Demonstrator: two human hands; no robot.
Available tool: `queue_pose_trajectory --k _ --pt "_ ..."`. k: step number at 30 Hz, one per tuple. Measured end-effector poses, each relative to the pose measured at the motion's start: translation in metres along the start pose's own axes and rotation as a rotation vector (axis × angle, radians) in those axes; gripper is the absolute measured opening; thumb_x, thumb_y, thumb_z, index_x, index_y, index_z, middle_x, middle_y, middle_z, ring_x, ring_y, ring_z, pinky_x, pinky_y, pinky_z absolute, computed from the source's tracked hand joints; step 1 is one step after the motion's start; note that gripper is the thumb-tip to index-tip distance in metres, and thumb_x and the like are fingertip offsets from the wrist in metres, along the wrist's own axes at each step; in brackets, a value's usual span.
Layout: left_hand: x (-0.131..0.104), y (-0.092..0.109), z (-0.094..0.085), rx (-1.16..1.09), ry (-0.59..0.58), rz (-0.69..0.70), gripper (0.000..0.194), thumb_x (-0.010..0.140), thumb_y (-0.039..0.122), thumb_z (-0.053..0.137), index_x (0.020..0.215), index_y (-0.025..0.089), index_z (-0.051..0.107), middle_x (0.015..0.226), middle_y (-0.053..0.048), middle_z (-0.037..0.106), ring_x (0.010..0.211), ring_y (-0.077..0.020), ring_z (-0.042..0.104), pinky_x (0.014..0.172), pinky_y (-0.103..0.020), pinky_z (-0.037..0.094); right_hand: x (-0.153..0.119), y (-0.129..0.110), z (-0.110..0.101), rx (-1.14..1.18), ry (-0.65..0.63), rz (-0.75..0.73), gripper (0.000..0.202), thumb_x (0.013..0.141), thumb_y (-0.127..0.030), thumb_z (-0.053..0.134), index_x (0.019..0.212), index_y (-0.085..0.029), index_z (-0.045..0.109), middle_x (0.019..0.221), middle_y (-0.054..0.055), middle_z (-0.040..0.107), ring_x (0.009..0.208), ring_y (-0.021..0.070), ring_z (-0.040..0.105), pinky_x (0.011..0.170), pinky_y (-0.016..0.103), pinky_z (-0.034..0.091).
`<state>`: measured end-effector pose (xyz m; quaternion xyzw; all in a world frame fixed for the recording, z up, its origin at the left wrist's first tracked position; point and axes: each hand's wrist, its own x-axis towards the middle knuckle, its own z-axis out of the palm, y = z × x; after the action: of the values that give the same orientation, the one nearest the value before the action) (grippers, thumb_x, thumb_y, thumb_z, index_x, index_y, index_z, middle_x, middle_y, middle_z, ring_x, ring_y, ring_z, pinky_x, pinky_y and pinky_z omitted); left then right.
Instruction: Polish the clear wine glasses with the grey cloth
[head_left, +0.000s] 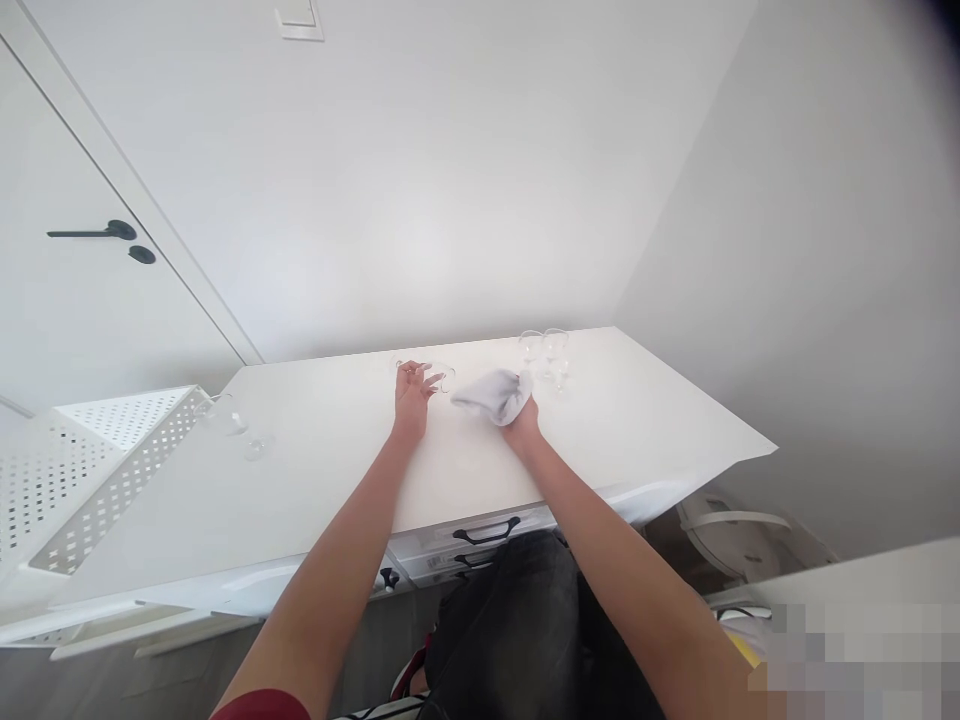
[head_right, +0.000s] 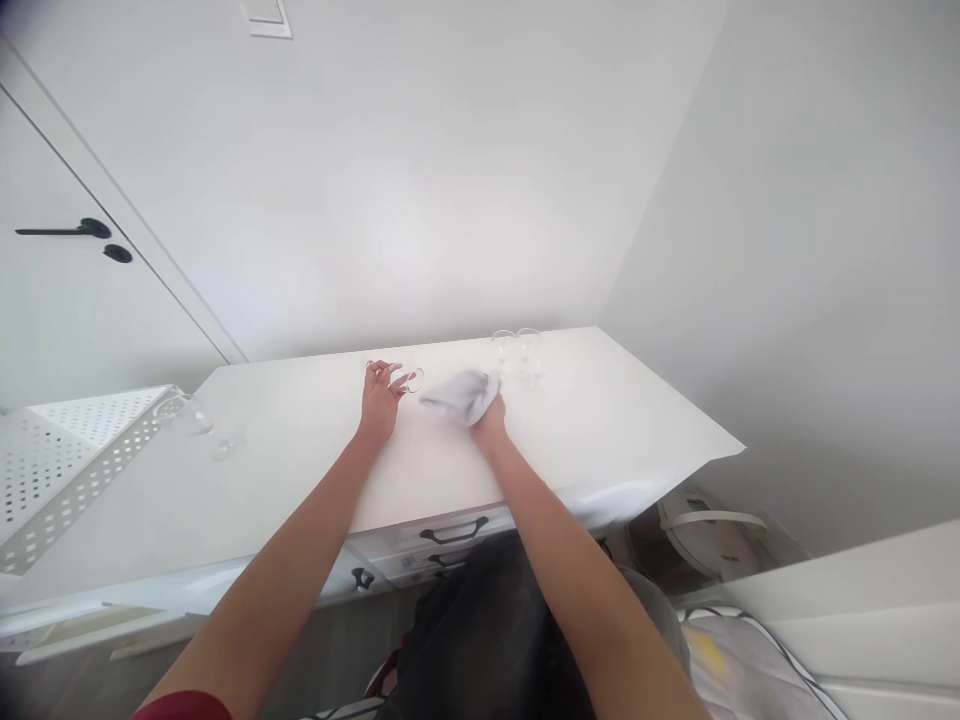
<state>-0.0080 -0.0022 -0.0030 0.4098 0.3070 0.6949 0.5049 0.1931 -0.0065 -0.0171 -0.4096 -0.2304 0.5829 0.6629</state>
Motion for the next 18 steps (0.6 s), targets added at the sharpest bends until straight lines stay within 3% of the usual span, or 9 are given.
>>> queue_pose_trajectory --k 3,6,12,18 --pt "0.003 -0.003 -0.003 0.063 0.103 0.028 0.028 0.091 0.049 0.071 0.105 0.029 0.057 0.125 -0.004 0.056 0.105 -0.0206 0.072 0.076 -0.028 0.049 0.014 0.014 0.024 0.135 -0.073 0.075 0.028 0.09 -0.047 0.062 0.105 -0.023 0.062 0.096 0.004 0.071 0.096 0.0218 0.067 0.078 0.035 0.059" --pt "0.003 -0.005 -0.003 0.122 0.156 0.07 0.03 0.091 0.051 0.07 0.107 0.029 0.056 0.128 -0.004 0.054 0.108 -0.0209 0.072 0.08 -0.028 0.05 0.019 0.021 0.035 0.146 -0.162 0.077 0.025 0.091 -0.044 0.063 0.105 -0.023 0.064 0.1 0.005 0.072 0.102 0.0221 0.068 0.083 0.037 0.061" --pt "-0.002 -0.003 0.003 0.261 0.114 0.173 0.027 0.094 0.048 0.068 0.11 0.029 0.058 0.124 -0.004 0.053 0.107 -0.02 0.071 0.085 -0.03 0.049 0.015 0.017 0.031 0.163 -0.278 0.117 0.029 0.096 -0.052 0.057 0.103 -0.025 0.064 0.114 0.007 0.072 0.117 0.0219 0.066 0.096 0.039 0.06" --pt "-0.005 -0.002 0.009 0.34 0.113 0.253 0.029 0.093 0.046 0.069 0.113 0.028 0.058 0.125 -0.005 0.053 0.102 -0.0194 0.07 0.086 -0.032 0.05 0.009 0.015 0.028 0.14 -0.281 0.141 0.029 0.095 -0.053 0.06 0.104 -0.025 0.062 0.116 0.006 0.07 0.11 0.0219 0.066 0.089 0.038 0.06"
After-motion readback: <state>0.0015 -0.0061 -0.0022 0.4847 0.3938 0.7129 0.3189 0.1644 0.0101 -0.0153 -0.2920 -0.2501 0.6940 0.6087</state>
